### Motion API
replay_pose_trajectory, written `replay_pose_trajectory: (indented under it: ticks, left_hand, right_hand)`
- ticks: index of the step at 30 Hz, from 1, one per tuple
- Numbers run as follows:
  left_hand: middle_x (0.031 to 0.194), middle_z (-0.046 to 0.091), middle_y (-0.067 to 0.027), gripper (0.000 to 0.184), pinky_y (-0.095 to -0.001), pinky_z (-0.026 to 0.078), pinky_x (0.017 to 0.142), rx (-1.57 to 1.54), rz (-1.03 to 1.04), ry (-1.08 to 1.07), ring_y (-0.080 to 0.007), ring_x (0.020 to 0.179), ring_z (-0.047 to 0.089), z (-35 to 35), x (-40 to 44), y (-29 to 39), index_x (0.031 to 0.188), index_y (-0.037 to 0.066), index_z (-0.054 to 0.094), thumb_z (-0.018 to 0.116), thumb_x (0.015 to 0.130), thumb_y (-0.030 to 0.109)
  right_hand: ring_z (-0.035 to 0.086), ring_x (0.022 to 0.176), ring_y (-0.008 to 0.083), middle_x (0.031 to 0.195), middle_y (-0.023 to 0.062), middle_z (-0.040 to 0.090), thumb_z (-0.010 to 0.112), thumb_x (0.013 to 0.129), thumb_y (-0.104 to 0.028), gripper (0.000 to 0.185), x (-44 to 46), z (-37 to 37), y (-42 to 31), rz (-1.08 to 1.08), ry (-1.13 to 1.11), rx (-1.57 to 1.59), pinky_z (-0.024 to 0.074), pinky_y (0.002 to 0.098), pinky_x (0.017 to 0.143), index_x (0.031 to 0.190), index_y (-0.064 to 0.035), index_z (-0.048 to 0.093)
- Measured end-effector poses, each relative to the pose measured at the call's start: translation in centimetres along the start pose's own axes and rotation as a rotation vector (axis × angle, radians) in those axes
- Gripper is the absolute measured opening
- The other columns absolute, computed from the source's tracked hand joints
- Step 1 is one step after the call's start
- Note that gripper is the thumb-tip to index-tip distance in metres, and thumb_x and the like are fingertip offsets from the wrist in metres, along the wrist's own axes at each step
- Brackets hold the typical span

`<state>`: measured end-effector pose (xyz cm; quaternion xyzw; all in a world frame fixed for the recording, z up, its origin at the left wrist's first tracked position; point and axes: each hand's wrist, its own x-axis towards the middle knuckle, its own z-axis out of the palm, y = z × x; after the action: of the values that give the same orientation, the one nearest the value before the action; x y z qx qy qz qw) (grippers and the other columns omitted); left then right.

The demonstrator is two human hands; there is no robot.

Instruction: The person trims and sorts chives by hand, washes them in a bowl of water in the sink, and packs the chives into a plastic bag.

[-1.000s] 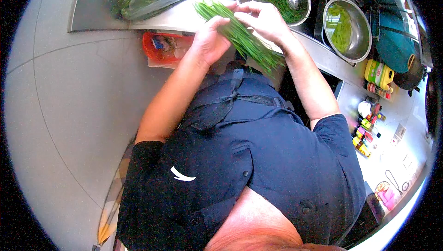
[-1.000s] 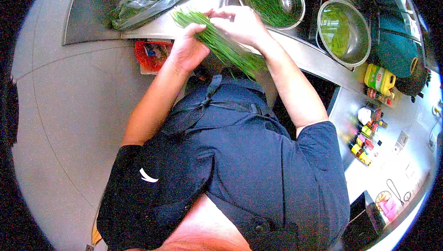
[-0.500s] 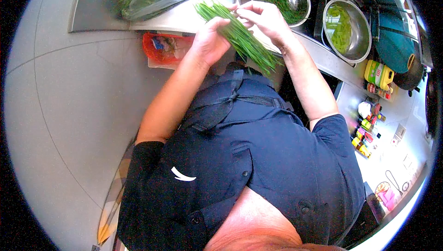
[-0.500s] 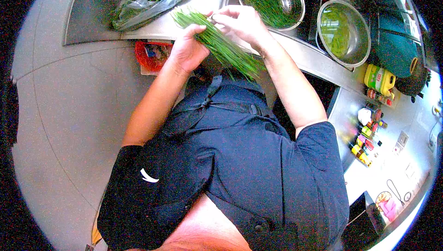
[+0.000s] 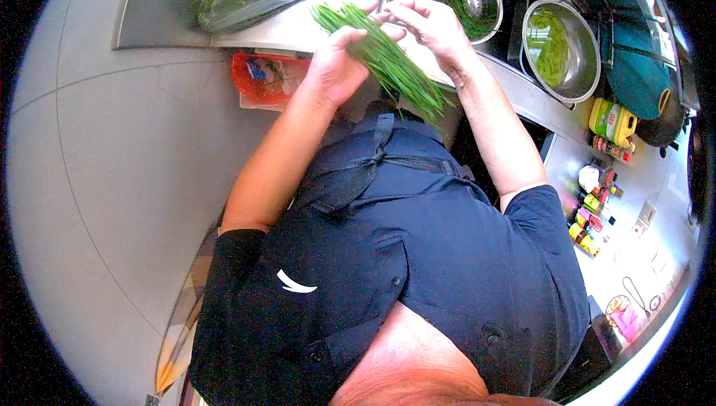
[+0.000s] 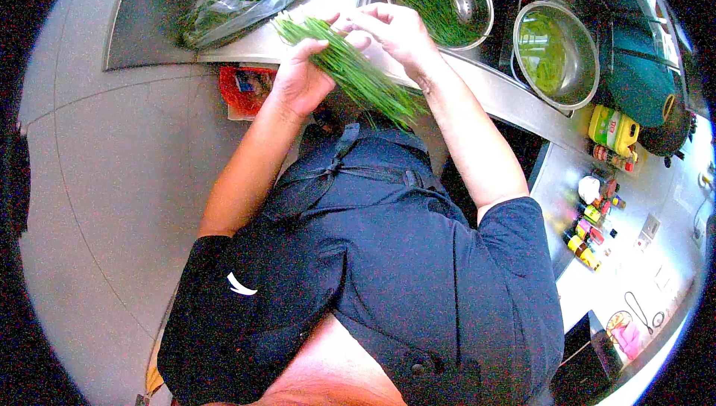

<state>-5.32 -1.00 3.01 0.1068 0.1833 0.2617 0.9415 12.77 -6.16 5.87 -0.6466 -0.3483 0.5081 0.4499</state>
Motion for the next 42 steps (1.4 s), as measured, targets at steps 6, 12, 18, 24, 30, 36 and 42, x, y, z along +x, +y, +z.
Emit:
replay_pose_trajectory:
  ticks: [6, 12, 18, 24, 30, 36, 42]
  left_hand:
    - [0.135, 0.053, -0.0179, 0.055, -0.0581, 0.043, 0.106, -0.015, -0.013, 0.016, -0.0420, 0.123, 0.055, 0.3, -0.2, 0.1, 0.143, 0.002, 0.038, 0.046, 0.089, 0.007]
    - [0.137, 0.051, -0.0194, 0.053, -0.0586, 0.043, 0.106, 0.024, 0.014, 0.027, -0.0434, 0.125, 0.053, 0.3, -0.2, 0.1, 0.141, 0.001, 0.041, 0.046, 0.089, 0.006]
    - [0.139, 0.050, -0.0197, 0.054, -0.0570, 0.042, 0.107, -0.035, 0.003, 0.035, -0.0423, 0.125, 0.052, 0.0, 0.1, 0.1, 0.142, 0.003, 0.040, 0.047, 0.089, 0.007]
    - [0.134, 0.055, -0.0198, 0.046, -0.0557, 0.043, 0.106, -0.058, 0.023, 0.057, -0.0387, 0.121, 0.056, -1.0, 0.3, 0.6, 0.138, 0.004, 0.043, 0.054, 0.094, 0.013]
    - [0.135, 0.055, -0.0208, 0.044, -0.0572, 0.043, 0.105, -0.024, 0.049, 0.098, -0.0386, 0.120, 0.056, -1.2, 0.3, 0.9, 0.135, 0.004, 0.043, 0.059, 0.096, 0.019]
    - [0.143, 0.049, -0.0193, 0.041, -0.0608, 0.040, 0.107, 0.032, 0.093, 0.177, -0.0400, 0.126, 0.052, -2.8, -1.1, 2.4, 0.136, 0.009, 0.041, 0.055, 0.099, 0.019]
    - [0.130, 0.057, -0.0190, 0.030, -0.0555, 0.048, 0.099, 0.155, 0.317, 0.358, -0.0358, 0.116, 0.058, -4.5, -9.3, 6.5, 0.128, 0.006, 0.047, 0.051, 0.101, 0.017]
  right_hand:
    - [0.065, 0.084, 0.0094, 0.093, 0.0038, 0.073, 0.073, 0.088, -0.032, 0.033, -0.1, 0.4, -0.6, -0.083, -0.040, -0.109, 0.0511, 0.0264, 0.081, 0.106, -0.0043, 0.074]
    - [0.066, 0.082, 0.0111, 0.092, 0.0043, 0.073, 0.074, 0.087, -0.031, 0.031, 0.3, 0.5, -0.3, -0.041, -0.080, -0.096, 0.0526, 0.0263, 0.075, 0.102, -0.0046, 0.074]
    - [0.065, 0.080, 0.0103, 0.090, 0.0035, 0.071, 0.070, 0.091, -0.025, 0.024, 0.4, 0.6, -0.3, -0.047, -0.069, -0.052, 0.0505, 0.0242, 0.075, 0.101, -0.0031, 0.070]
    - [0.062, 0.082, 0.0085, 0.089, 0.0013, 0.069, 0.069, 0.092, -0.024, 0.022, 0.6, 0.3, 0.3, -0.053, -0.065, -0.118, 0.0486, 0.0228, 0.077, 0.102, -0.0039, 0.069]
    - [0.055, 0.075, 0.0036, 0.088, -0.0037, 0.066, 0.068, 0.093, -0.023, 0.019, 0.8, 0.5, 0.4, -0.099, -0.004, -0.060, 0.0420, 0.0198, 0.066, 0.103, -0.0070, 0.068]
    - [0.044, 0.066, -0.0009, 0.085, -0.0083, 0.062, 0.068, 0.094, -0.025, 0.016, 0.2, 0.5, -1.5, -0.113, -0.011, 0.083, 0.0321, 0.0169, 0.057, 0.100, -0.0096, 0.068]
    - [0.054, 0.073, 0.0025, 0.083, -0.0044, 0.065, 0.072, 0.090, -0.024, 0.019, 1.8, 2.4, -1.6, -0.213, -0.109, -0.151, 0.0427, 0.0192, 0.067, 0.097, -0.0066, 0.069]
